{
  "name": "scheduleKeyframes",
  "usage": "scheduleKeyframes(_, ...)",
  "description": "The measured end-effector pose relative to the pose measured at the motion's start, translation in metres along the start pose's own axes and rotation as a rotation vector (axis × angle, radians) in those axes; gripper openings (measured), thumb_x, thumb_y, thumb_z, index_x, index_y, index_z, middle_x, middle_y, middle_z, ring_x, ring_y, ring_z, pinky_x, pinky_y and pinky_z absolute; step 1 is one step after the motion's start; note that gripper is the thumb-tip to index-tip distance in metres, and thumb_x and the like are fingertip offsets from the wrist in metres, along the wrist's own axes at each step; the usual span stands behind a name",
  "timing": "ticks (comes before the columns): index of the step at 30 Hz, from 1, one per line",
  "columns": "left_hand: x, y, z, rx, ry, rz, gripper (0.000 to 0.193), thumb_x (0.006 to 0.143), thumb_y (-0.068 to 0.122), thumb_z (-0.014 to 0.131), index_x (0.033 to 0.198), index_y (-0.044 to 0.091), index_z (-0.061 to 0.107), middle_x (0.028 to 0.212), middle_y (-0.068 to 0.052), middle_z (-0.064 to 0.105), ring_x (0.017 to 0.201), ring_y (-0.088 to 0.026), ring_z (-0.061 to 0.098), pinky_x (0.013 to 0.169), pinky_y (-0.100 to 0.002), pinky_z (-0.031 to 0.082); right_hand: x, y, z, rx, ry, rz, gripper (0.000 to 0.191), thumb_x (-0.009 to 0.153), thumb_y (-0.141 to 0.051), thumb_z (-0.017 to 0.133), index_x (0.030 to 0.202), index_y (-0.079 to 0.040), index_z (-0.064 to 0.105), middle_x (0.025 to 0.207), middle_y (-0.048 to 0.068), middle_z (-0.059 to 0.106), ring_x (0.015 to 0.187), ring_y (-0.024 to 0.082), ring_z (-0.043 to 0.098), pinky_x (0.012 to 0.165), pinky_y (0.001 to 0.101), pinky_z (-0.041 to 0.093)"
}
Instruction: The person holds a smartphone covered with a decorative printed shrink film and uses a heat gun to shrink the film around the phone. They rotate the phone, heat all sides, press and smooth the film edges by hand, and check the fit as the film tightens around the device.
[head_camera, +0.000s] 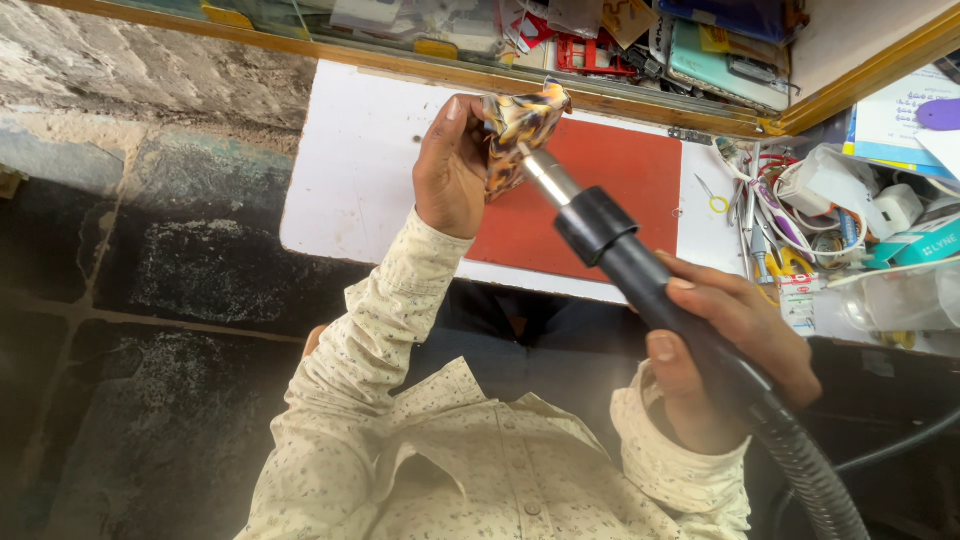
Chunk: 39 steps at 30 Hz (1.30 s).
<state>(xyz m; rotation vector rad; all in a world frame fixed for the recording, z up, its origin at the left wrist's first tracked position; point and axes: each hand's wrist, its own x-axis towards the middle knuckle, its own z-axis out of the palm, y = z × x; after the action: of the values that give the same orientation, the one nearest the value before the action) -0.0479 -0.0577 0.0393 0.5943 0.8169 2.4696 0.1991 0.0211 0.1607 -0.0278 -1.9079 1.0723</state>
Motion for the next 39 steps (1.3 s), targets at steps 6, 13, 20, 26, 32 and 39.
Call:
scheduleKeyframes(6, 0.000, 0.000, 0.000, -0.016, -0.014, -0.001, 0.032, 0.107, 0.041, 0.050, 0.104, 0.010, 0.057, 0.099, -0.005, 0.060, 0.095, -0.017, 0.056, 0.085, -0.033, 0.050, -0.007, -0.001, -0.001, 0.043, -0.032, 0.086, 0.037, 0.093, -0.021, 0.078, 0.115, 0.006, 0.068, 0.112, 0.030, 0.070, 0.100, 0.031, 0.075, 0.090, 0.0308, 0.062)
scheduleKeyframes(13, -0.003, -0.005, -0.004, -0.009, -0.052, 0.022, 0.021, 0.103, 0.026, 0.062, 0.113, 0.008, 0.057, 0.106, -0.007, 0.065, 0.100, -0.016, 0.063, 0.091, -0.034, 0.055, -0.009, 0.029, 0.003, 0.111, 0.093, -0.019, 0.056, 0.100, -0.032, 0.082, 0.138, 0.004, 0.062, 0.111, 0.029, 0.071, 0.093, 0.029, 0.075, 0.084, 0.0323, 0.064)
scheduleKeyframes(20, -0.006, -0.019, -0.008, -0.007, -0.056, 0.083, 0.015, 0.102, 0.013, 0.069, 0.112, 0.006, 0.060, 0.114, -0.006, 0.065, 0.109, -0.016, 0.063, 0.101, -0.034, 0.053, 0.034, 0.107, 0.074, 0.528, 0.049, -0.071, 0.043, 0.097, -0.019, 0.075, 0.132, -0.011, 0.054, 0.104, 0.022, 0.074, 0.089, 0.027, 0.078, 0.073, 0.0391, 0.067)
scheduleKeyframes(26, -0.006, -0.028, -0.006, -0.049, -0.063, 0.113, 0.006, 0.104, 0.008, 0.066, 0.108, 0.004, 0.064, 0.118, -0.004, 0.065, 0.109, -0.013, 0.062, 0.101, -0.031, 0.051, 0.053, 0.135, 0.126, 0.294, 0.086, -0.233, 0.041, 0.105, -0.009, 0.076, 0.141, -0.019, 0.059, 0.109, 0.014, 0.071, 0.097, 0.022, 0.075, 0.087, 0.0337, 0.065)
scheduleKeyframes(32, -0.002, -0.030, -0.008, -0.083, -0.028, 0.049, 0.006, 0.107, 0.007, 0.065, 0.109, 0.001, 0.066, 0.108, -0.005, 0.068, 0.099, -0.012, 0.062, 0.092, -0.029, 0.052, 0.050, 0.141, 0.123, 0.271, 0.051, -0.234, 0.037, 0.105, -0.005, 0.073, 0.138, -0.017, 0.059, 0.119, 0.013, 0.069, 0.100, 0.021, 0.075, 0.088, 0.0330, 0.065)
scheduleKeyframes(39, -0.003, -0.029, -0.002, -0.064, -0.003, 0.028, 0.008, 0.105, 0.009, 0.065, 0.108, 0.001, 0.066, 0.104, -0.005, 0.070, 0.096, -0.011, 0.064, 0.090, -0.027, 0.054, 0.049, 0.139, 0.120, 0.215, 0.060, -0.223, 0.038, 0.106, -0.001, 0.072, 0.136, -0.018, 0.058, 0.121, 0.013, 0.070, 0.100, 0.022, 0.076, 0.088, 0.0326, 0.066)
